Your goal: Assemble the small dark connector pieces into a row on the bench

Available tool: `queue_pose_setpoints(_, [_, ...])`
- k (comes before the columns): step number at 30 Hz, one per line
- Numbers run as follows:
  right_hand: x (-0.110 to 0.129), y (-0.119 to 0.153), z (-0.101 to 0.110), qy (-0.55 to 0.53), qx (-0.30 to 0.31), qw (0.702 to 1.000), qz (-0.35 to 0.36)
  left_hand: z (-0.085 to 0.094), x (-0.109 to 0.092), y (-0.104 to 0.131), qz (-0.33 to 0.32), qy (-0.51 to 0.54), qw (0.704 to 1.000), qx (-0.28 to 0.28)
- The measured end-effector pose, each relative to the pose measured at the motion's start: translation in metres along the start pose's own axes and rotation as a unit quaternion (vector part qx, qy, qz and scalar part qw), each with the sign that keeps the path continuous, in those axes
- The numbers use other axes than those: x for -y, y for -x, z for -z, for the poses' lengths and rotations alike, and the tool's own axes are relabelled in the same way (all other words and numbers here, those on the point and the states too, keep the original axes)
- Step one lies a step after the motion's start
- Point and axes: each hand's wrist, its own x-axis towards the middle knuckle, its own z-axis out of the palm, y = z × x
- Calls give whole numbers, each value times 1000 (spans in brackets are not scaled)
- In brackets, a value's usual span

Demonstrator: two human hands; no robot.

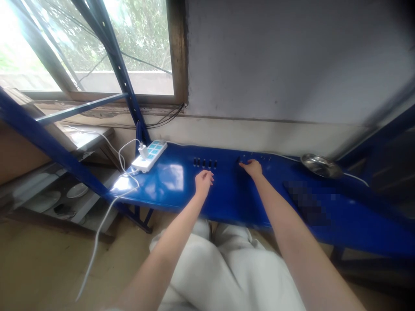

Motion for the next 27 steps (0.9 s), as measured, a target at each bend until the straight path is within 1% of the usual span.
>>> queue_pose_setpoints(4, [4,-5,-7,27,44,998,-36,-1,1,-1,1,6,1000,-3])
queue_pose_setpoints(7, [14,-6,-12,53,55,996,-46,-2,3,-2,3,8,1000,-4])
queue_pose_setpoints(12, [27,-4,-20,60,43,996,-48,-1,3,-3,7,-4,1000,1])
queue_pose_setpoints(17, [28,6,-22,28,10,999,-33,-1,1,-1,5,-23,1000,8])
queue_pose_setpoints(22, [27,26,-15,-20,-23,999,16,-1,-3,3,-15,-61,998,29])
queue_pose_setpoints(27, [33,51,6,-76,-30,994,75,-2,-6,6,-58,-109,991,45])
